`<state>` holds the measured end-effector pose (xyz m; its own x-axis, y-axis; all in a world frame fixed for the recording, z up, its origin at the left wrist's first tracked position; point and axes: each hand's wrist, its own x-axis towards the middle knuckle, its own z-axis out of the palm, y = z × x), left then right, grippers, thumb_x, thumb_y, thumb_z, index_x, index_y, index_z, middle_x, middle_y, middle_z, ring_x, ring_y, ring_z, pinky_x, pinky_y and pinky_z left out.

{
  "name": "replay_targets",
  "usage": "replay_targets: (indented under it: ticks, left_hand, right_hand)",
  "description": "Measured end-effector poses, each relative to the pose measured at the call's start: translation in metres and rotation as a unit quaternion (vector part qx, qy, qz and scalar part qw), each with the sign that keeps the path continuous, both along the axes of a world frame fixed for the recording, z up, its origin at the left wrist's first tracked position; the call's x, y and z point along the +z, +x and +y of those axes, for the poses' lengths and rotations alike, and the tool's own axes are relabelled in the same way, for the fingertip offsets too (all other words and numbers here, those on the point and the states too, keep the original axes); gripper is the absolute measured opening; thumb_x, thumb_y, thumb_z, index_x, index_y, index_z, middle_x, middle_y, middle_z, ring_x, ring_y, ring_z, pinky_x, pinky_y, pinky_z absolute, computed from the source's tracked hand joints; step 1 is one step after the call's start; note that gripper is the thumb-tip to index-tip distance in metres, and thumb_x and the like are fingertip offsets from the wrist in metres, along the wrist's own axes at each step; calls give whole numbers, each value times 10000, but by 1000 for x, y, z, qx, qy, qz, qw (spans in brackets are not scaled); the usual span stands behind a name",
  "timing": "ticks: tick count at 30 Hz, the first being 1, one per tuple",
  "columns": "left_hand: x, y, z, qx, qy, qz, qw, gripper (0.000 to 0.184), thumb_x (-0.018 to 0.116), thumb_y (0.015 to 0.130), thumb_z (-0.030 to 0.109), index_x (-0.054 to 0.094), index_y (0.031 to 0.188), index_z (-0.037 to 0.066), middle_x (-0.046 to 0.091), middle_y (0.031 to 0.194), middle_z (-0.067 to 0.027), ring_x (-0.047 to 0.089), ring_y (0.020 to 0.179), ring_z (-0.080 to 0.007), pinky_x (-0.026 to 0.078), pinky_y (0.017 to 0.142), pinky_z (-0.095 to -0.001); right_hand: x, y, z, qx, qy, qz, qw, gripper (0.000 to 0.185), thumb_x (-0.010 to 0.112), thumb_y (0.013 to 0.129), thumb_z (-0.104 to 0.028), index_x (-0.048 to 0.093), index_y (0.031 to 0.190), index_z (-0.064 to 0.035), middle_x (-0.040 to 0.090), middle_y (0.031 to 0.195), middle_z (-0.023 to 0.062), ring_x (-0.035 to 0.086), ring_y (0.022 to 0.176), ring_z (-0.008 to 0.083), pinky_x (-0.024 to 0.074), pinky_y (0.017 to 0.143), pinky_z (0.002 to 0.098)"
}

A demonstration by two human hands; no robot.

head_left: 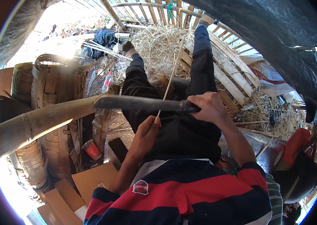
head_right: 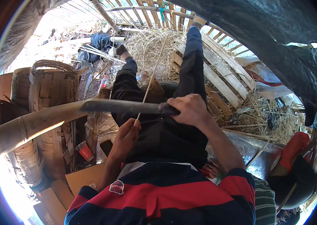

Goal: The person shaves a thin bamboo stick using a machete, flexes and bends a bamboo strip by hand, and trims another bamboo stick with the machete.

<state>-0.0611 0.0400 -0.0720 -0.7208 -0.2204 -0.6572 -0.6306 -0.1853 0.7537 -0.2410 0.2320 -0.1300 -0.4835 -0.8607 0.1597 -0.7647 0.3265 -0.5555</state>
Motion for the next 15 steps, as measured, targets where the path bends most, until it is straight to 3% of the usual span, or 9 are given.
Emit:
replay_targets:
  ticks: [4, 13, 15]
  left_hand:
    - [0, 2, 2, -26, -129, 7, 991, 231, 461, 1028, 204, 515, 892, 26, 408, 652, 22, 365, 611, -53, 317, 535, -263]
    - [7, 6, -5, -53, -152, 2, 987, 177, 482, 1004, 171, 526, 919, 22, 416, 656, -13, 381, 618, -74, 329, 546, -275]
    - [4, 7, -4, -53, -156, 0, 986, 182, 482, 1005, 172, 525, 914, 21, 413, 650, -13, 381, 615, -73, 328, 544, -277]
  right_hand:
    - [7, 5, -6, 37, 4, 15, 999, 305, 751, 670, -276, 682, 944, -160, 671, 745, 16, 678, 678, 240, 538, 655, 364]
    - [-4, -16, 9, -56, 4, 35, 998, 286, 760, 680, -277, 677, 928, -160, 681, 738, 37, 685, 676, 242, 547, 640, 375]
    - [-3, -17, 12, -71, 19, -3, 997, 305, 779, 651, -181, 687, 933, -108, 708, 819, 85, 691, 727, 282, 556, 697, 378]
